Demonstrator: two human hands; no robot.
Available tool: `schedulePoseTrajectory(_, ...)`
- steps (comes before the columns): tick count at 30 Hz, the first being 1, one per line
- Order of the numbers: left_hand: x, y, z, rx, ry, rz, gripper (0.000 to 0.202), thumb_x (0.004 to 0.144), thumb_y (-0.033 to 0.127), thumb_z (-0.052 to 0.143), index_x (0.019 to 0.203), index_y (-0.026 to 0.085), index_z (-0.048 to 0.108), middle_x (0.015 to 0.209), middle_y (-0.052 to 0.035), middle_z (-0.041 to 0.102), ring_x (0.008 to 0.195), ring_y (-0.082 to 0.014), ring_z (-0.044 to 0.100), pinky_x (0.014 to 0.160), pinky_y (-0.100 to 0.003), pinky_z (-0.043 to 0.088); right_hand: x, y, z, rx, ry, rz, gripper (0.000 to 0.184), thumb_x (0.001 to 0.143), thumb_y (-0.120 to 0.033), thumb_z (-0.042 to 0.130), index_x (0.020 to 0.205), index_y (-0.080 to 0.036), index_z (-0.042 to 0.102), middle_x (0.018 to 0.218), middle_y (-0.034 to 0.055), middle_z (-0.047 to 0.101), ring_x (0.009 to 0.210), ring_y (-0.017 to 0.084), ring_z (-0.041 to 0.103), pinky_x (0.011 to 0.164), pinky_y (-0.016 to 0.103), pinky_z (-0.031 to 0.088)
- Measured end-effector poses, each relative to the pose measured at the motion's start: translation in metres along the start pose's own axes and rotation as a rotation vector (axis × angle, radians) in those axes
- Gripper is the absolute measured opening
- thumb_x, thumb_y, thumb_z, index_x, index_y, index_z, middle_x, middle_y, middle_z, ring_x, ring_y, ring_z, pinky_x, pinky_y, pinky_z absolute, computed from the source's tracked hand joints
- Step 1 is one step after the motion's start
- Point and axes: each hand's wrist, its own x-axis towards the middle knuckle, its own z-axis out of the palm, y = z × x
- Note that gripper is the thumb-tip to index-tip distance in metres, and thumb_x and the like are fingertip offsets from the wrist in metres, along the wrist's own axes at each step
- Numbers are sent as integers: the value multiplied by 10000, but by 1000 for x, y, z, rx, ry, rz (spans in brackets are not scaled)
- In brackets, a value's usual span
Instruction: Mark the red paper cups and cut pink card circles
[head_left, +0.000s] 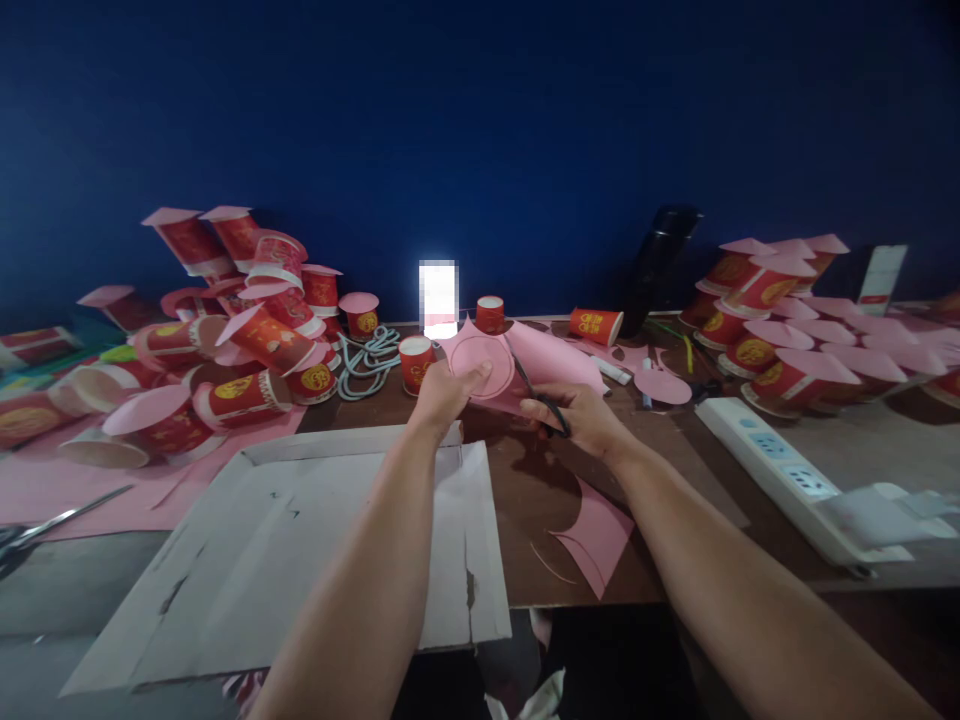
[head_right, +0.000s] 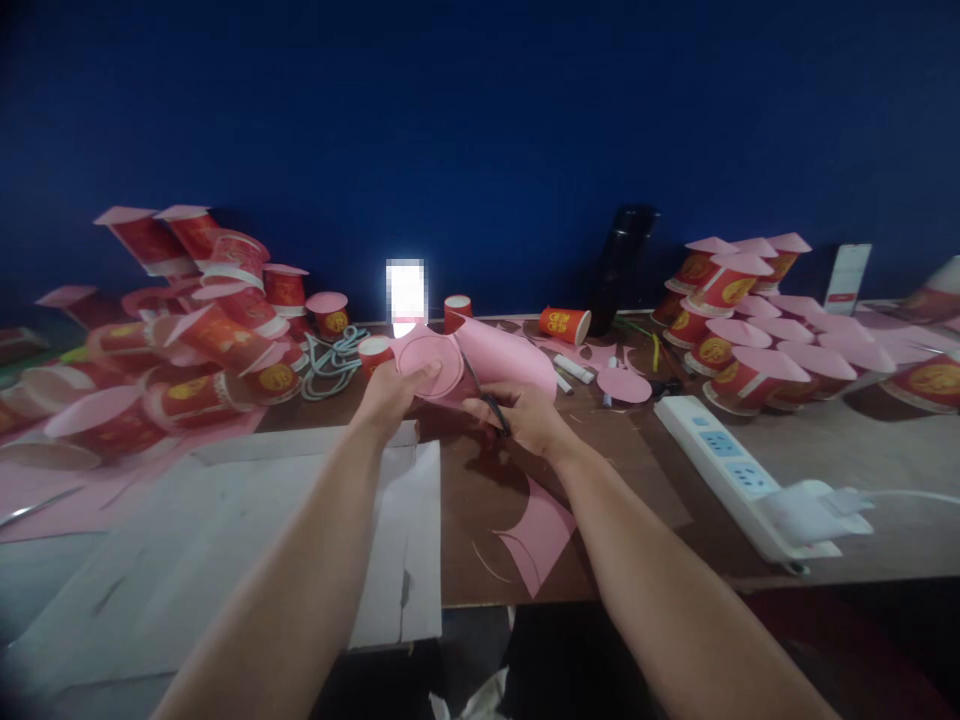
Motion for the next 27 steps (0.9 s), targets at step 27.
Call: schedulePoseTrajectory(27, -2, 1, 1, 55, -46, -21, 355, 621, 436, 730, 750, 108, 682, 745, -68, 665, 705, -199, 598, 694, -307, 459, 1, -2, -1, -24, 30, -11, 553, 630, -528, 745, 1029, -147, 713, 519, -33, 550, 466, 89, 459, 460, 230, 377)
